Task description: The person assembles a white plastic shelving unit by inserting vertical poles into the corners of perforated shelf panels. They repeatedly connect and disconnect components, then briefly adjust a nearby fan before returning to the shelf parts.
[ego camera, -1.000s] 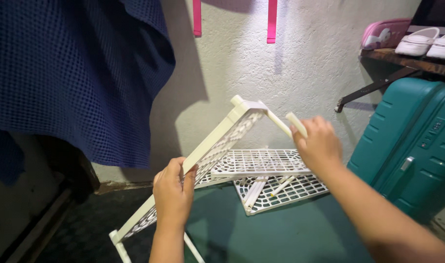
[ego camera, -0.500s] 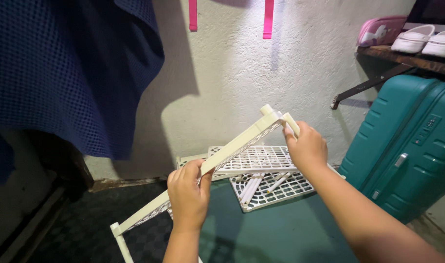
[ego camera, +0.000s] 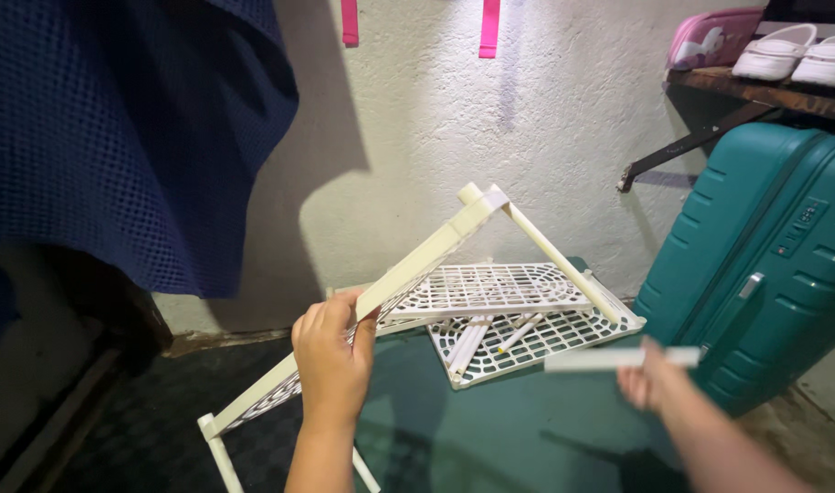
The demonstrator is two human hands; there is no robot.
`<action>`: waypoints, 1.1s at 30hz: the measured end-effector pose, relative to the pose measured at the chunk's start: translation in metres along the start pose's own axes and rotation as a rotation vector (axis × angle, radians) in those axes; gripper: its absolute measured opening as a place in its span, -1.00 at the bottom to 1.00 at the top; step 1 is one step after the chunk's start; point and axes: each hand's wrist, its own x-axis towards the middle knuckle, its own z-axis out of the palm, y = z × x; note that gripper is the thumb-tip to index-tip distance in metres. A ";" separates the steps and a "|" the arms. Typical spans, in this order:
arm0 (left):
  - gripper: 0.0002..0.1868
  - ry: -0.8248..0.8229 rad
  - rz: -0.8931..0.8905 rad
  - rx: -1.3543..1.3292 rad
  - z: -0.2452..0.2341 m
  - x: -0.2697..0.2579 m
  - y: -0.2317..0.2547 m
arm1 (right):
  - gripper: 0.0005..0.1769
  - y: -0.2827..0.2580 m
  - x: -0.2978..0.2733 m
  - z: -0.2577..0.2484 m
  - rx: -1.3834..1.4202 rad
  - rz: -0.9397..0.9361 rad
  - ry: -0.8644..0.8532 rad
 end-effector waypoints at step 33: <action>-0.68 -0.035 0.058 -0.004 0.021 -0.006 0.007 | -0.68 -0.058 -0.226 0.183 -0.571 -1.573 0.426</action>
